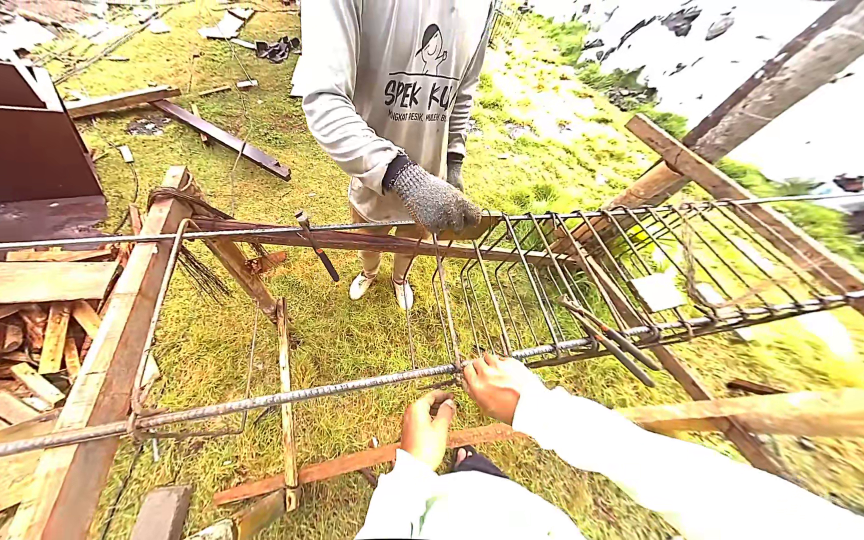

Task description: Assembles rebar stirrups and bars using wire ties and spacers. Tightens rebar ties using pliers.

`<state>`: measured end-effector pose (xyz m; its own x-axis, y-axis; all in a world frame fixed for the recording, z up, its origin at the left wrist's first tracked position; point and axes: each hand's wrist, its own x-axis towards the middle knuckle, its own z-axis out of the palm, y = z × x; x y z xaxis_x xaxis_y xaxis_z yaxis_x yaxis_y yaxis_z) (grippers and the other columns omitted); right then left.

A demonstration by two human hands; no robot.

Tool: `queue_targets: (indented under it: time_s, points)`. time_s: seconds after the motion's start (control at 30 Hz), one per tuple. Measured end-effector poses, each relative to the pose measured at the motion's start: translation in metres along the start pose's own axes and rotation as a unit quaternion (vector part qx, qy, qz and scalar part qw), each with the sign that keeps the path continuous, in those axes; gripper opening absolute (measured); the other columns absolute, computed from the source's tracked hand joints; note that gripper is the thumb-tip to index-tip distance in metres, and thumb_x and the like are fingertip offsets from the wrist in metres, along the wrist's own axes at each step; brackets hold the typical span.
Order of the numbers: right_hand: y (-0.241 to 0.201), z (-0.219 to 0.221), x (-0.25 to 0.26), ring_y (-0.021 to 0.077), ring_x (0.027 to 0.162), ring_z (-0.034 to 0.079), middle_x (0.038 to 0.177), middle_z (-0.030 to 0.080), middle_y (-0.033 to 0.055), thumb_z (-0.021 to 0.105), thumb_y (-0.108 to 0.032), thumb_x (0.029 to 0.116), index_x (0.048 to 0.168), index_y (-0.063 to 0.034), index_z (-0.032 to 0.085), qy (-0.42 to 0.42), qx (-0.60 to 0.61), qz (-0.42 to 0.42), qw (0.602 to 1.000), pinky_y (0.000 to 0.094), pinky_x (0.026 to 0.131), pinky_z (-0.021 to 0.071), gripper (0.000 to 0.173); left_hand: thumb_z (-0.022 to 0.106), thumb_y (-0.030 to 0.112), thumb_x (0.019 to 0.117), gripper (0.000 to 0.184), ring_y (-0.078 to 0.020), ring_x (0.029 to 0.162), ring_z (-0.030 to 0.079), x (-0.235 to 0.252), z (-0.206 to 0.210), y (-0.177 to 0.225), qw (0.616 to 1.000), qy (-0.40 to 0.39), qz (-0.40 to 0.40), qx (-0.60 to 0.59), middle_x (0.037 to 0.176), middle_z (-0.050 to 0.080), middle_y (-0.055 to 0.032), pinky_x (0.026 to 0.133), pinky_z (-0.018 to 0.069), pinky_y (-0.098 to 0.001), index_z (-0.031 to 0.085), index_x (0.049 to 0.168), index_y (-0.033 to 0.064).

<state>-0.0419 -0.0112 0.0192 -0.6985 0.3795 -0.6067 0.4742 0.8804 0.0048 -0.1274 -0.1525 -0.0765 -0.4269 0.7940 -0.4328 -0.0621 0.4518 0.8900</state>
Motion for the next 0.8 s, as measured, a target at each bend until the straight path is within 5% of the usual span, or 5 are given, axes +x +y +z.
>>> queue_targets:
  time_s: [0.17,0.33,0.8]
  points:
    - [0.007,0.003,-0.001,0.0459,0.118,0.063,0.124,0.064,0.0269,0.040,-0.039,0.1092,0.124,0.0034,0.059,0.066,0.064,0.006,0.996,0.0602,0.091,0.0542,0.049,0.059,0.021,0.1019,0.027,-0.0133,0.106,0.070,0.001,-0.002,0.000,1.000,-0.003,-0.003,0.006,0.117,0.074,-0.0073,0.098,0.0553,-0.0347,0.072,0.121,0.0066]
    - [0.016,0.025,0.008,0.0440,0.100,0.070,0.109,0.067,0.0248,0.045,-0.026,0.1082,0.114,0.0037,0.062,0.196,0.013,-0.096,0.976,0.0551,0.074,0.0599,0.034,0.060,0.019,0.1014,0.027,-0.0140,0.105,0.071,0.001,-0.001,-0.005,1.000,-0.016,0.000,0.016,0.116,0.074,-0.0091,0.098,0.0559,-0.0349,0.071,0.122,0.0046]
    - [-0.001,-0.015,0.012,0.0482,0.117,0.063,0.125,0.062,0.0311,0.037,-0.021,0.1104,0.127,0.0092,0.056,-0.022,0.046,-0.015,0.999,0.0618,0.095,0.0521,0.039,0.060,0.020,0.1014,0.027,-0.0156,0.101,0.071,-0.008,0.007,-0.006,0.999,-0.015,-0.009,0.036,0.112,0.075,-0.0090,0.095,0.0563,-0.0374,0.072,0.120,0.0054]
